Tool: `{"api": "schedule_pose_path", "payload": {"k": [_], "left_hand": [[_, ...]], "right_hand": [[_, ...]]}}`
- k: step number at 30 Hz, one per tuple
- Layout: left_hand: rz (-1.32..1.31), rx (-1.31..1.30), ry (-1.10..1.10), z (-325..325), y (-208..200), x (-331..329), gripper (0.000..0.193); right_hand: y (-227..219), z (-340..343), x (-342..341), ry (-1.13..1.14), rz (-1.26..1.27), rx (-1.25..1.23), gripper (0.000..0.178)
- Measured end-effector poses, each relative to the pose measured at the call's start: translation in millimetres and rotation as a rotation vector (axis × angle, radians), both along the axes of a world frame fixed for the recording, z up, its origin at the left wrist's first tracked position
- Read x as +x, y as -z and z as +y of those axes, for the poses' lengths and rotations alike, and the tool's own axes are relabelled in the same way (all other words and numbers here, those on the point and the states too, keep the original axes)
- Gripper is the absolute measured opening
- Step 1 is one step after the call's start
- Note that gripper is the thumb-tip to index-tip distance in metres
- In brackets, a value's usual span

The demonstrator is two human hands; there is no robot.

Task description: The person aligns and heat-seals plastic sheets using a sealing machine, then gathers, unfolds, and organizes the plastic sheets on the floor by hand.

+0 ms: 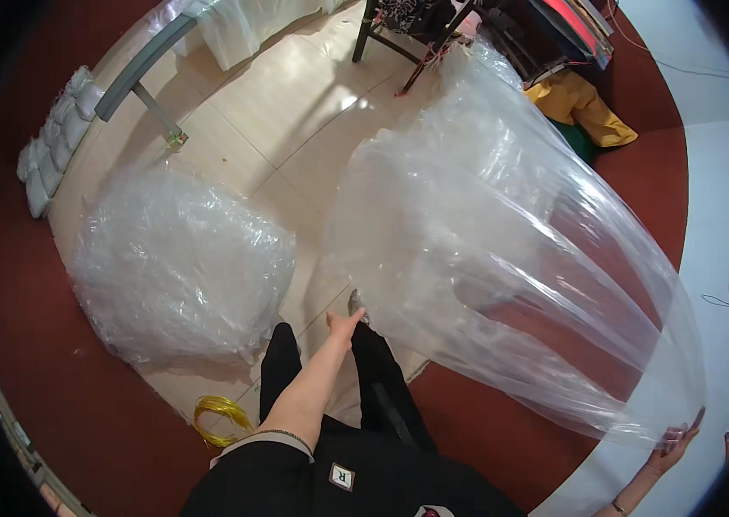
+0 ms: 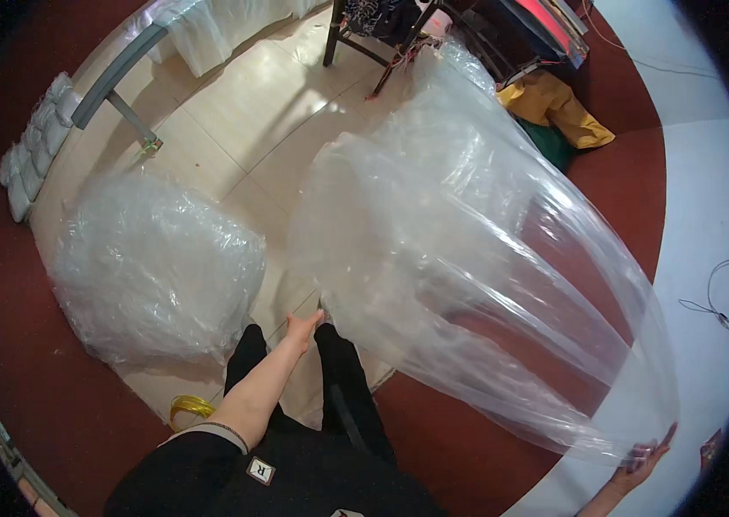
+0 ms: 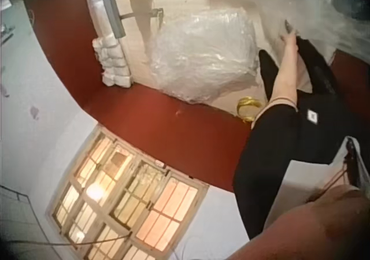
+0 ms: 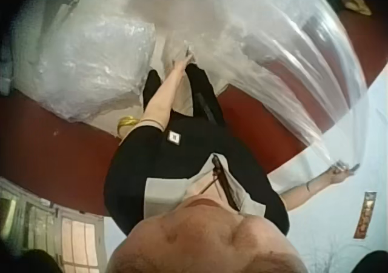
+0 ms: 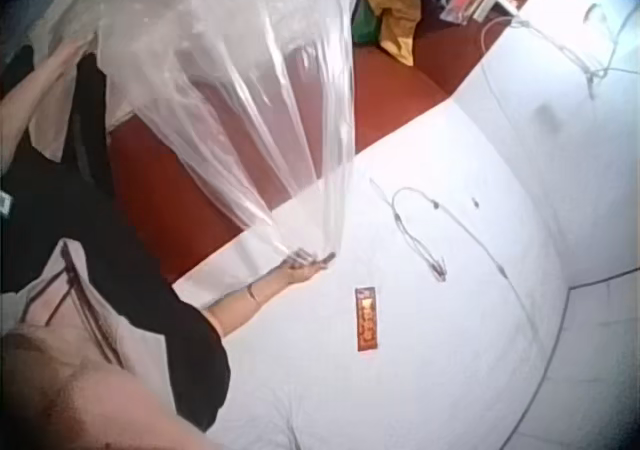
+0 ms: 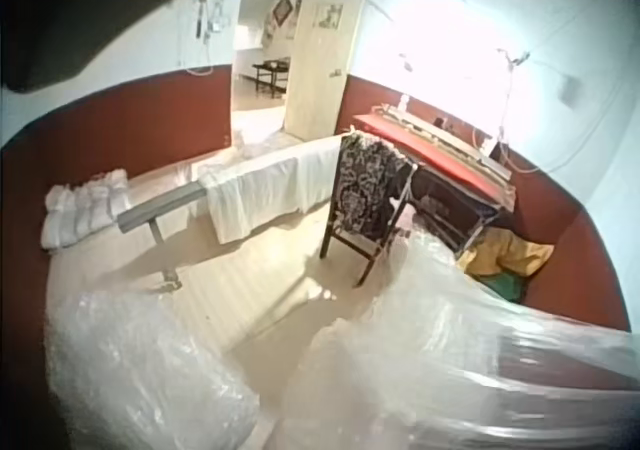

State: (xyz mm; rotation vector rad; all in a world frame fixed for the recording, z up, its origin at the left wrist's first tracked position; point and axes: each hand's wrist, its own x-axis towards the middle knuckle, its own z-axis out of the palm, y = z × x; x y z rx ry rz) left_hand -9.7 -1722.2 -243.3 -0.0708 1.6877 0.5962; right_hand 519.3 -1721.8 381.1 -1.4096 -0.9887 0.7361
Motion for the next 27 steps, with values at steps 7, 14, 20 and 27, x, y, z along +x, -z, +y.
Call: {"api": "schedule_pose_path", "payload": {"k": [7,14,20,27], "left_hand": [[0.388,0.118,0.346,29,6,26,0.127],[0.473,0.083,0.557,109,7,-18,0.071],[0.432,0.686,0.629,126,-16,-11,0.025],[0.012,0.881,0.371,154,-247,11,0.015]], "right_hand": [[-50,-38,119,0.821,-0.234,0.002,0.049],[-68,-11,217,0.795,-0.257,0.046,0.06],[-40,83,175,0.446,-0.977,-1.065,0.06],[163,154,-252,-0.783,-1.279,-0.299,0.042]]}}
